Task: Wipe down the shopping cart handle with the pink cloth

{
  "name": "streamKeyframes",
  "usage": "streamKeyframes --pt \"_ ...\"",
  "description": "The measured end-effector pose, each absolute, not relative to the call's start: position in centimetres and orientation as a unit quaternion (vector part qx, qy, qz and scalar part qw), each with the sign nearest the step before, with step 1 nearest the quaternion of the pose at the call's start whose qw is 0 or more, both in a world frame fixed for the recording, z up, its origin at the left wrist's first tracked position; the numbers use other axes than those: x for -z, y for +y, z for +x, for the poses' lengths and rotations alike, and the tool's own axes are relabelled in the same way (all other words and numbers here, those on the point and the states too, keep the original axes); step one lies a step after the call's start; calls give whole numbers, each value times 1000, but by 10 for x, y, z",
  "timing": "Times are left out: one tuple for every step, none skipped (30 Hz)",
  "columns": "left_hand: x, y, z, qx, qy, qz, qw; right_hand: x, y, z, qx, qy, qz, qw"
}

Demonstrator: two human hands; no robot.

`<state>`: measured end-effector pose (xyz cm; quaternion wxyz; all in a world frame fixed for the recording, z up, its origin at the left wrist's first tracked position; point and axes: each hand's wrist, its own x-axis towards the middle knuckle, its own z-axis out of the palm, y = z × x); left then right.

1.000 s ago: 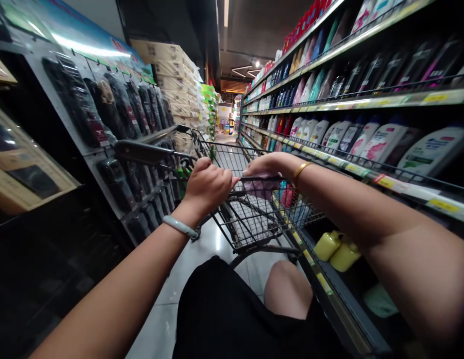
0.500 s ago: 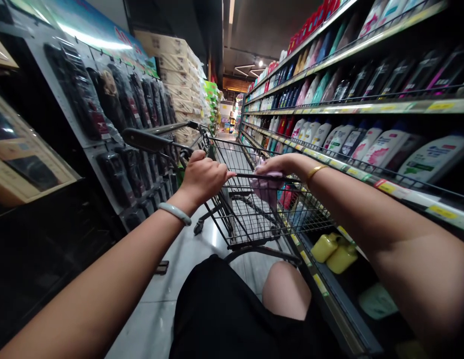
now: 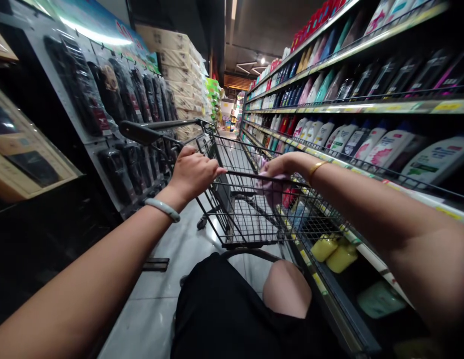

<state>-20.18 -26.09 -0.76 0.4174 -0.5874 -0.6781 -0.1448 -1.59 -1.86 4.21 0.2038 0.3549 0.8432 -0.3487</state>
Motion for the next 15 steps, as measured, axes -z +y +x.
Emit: streamKeyframes --pt "7 -263 -203 149 -678 -589 414 -40 -14 -9 333 841 372 207" --pt "7 -264 -204 149 -678 -590 412 -38 -12 -4 331 841 380 199" --pt "7 -266 -205 146 -680 -590 410 -37 -12 -2 340 843 375 180" --pt "7 -267 -206 141 -683 -589 409 -36 -15 -2 362 849 354 150" --pt "6 -268 -206 136 -685 -588 408 -35 -18 -4 390 856 319 115" --pt "6 -269 -206 132 -687 -586 407 -35 -23 -7 416 862 277 76" --pt "5 -270 -206 129 -690 -585 407 -35 -26 -9 435 867 241 38" --pt "4 -272 -206 127 -692 -583 406 -36 -29 -8 443 869 221 11" --pt "3 -273 -206 125 -695 -582 404 -36 -29 -5 442 869 223 1" --pt "2 -275 -207 122 -698 -581 401 -37 -27 1 434 865 250 14" --pt "1 -278 -208 117 -702 -579 398 -37 -24 11 421 857 295 44" --pt "0 -280 -209 109 -706 -577 396 -37 -19 23 405 842 346 82" --pt "-1 -282 -210 98 -711 -575 393 -37 -14 36 389 825 393 121" --pt "-2 -283 -211 87 -717 -572 389 -37 -11 48 374 812 424 147" --pt "-3 -283 -209 77 -723 -568 386 -36 -9 57 363 809 437 152"
